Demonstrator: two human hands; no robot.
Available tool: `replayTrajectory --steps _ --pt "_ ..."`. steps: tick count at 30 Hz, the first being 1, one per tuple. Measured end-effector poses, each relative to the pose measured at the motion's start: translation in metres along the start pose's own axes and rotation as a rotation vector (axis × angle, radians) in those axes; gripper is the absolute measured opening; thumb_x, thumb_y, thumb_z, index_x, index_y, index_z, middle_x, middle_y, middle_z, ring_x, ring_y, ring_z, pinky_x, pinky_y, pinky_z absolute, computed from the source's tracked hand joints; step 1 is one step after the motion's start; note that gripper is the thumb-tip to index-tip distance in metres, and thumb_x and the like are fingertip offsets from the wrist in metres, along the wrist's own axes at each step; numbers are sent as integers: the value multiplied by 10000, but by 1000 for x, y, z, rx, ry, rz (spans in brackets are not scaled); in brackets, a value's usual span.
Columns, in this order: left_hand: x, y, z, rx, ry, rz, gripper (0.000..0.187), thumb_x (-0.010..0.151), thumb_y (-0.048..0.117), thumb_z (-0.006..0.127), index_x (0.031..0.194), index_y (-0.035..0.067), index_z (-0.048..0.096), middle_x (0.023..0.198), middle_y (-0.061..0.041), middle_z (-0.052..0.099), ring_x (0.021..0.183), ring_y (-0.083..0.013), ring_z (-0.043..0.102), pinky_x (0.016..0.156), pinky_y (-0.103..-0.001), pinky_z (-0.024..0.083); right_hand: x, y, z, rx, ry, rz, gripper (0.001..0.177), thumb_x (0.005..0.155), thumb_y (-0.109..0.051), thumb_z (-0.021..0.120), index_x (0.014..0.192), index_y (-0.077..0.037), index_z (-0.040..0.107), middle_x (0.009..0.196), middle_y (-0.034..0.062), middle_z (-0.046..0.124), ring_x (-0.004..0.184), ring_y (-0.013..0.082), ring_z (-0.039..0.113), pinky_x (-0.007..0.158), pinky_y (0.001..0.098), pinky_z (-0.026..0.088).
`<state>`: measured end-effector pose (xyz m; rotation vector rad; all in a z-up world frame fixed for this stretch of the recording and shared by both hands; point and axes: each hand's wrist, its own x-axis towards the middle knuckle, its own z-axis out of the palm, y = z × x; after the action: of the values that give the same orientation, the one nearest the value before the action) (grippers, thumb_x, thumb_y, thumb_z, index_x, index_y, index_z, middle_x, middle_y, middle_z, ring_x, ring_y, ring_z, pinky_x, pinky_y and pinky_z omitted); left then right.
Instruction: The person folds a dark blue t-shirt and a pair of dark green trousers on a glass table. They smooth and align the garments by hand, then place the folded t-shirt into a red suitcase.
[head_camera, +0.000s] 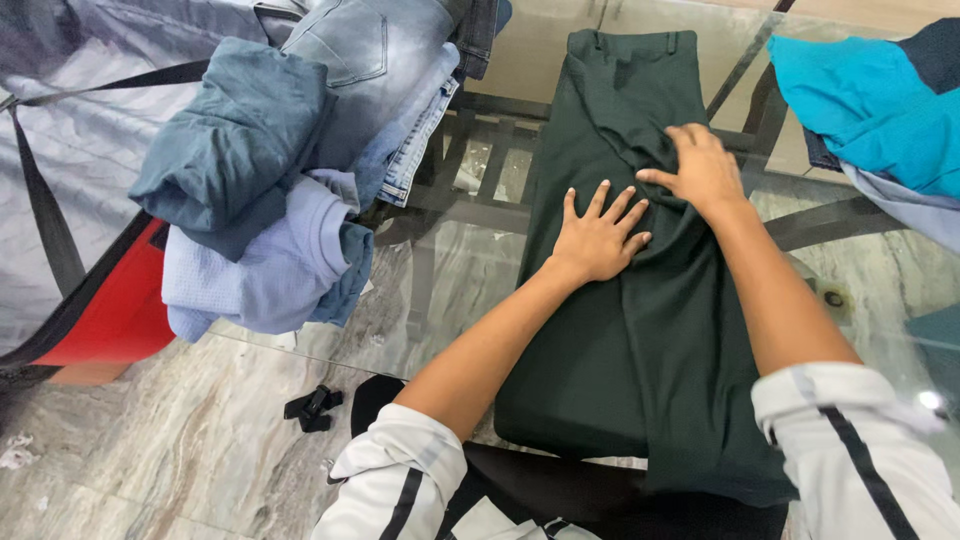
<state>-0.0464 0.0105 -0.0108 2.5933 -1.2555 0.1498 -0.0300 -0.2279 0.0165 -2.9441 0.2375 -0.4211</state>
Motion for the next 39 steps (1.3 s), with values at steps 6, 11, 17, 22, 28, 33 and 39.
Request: replayTrajectory --steps 6,11,17,22,28,33,39 --pt "6 -4 5 -3 5 -3 659 1017 619 290 1591 298 336 1689 5 253 1569 -311 158 1184 -735 80 -53 35 -38 179 -175 488 862 852 -603 801 1457 -32 573 1338 308 631 1233 466 624 1036 555 494" --pt "2 1 -9 -6 20 -12 705 1004 668 283 1601 297 333 1697 8 253 1576 -313 153 1205 -716 66 -94 58 -50 426 -372 555 1006 601 -360 918 1478 -136 480 1253 271 676 1198 425 634 991 587 472" --pt "-3 11 -36 -37 -187 -93 1085 760 939 364 1609 273 253 1689 -14 155 1557 -317 31 1178 -667 -29 -102 27 -114 -203 167 303 610 766 -53 756 1335 6 544 1146 349 681 1097 558 639 931 619 502" --pt "23 -1 -13 -395 -117 -125 981 838 865 291 1597 245 341 1686 -36 263 1592 -302 147 1233 -696 -24 -83 -69 -173 -230 129 140 642 815 -184 779 1351 50 515 1090 400 672 1057 580 647 925 603 523" --pt "45 -65 8 -1833 253 -400 1011 991 743 475 1522 -116 434 1496 -265 559 1386 -307 554 1157 -387 395 -95 -207 -163 132 -385 202 997 827 -467 770 1600 -162 220 934 246 767 709 339 780 789 442 612" --pt "-4 -57 -21 -1130 278 -506 907 739 484 771 1429 -4 442 1274 -220 688 1212 -320 663 1016 -407 511 -109 -232 -128 283 -561 137 791 893 -387 709 1547 -157 329 906 197 777 694 280 789 647 375 635" --pt "-36 -31 -44 -775 324 -464 915 659 370 869 1400 58 431 1226 -198 682 1131 -389 663 934 -466 518 -104 -162 -105 283 -282 265 397 945 -368 673 1202 -78 759 961 186 817 794 291 799 798 434 616"
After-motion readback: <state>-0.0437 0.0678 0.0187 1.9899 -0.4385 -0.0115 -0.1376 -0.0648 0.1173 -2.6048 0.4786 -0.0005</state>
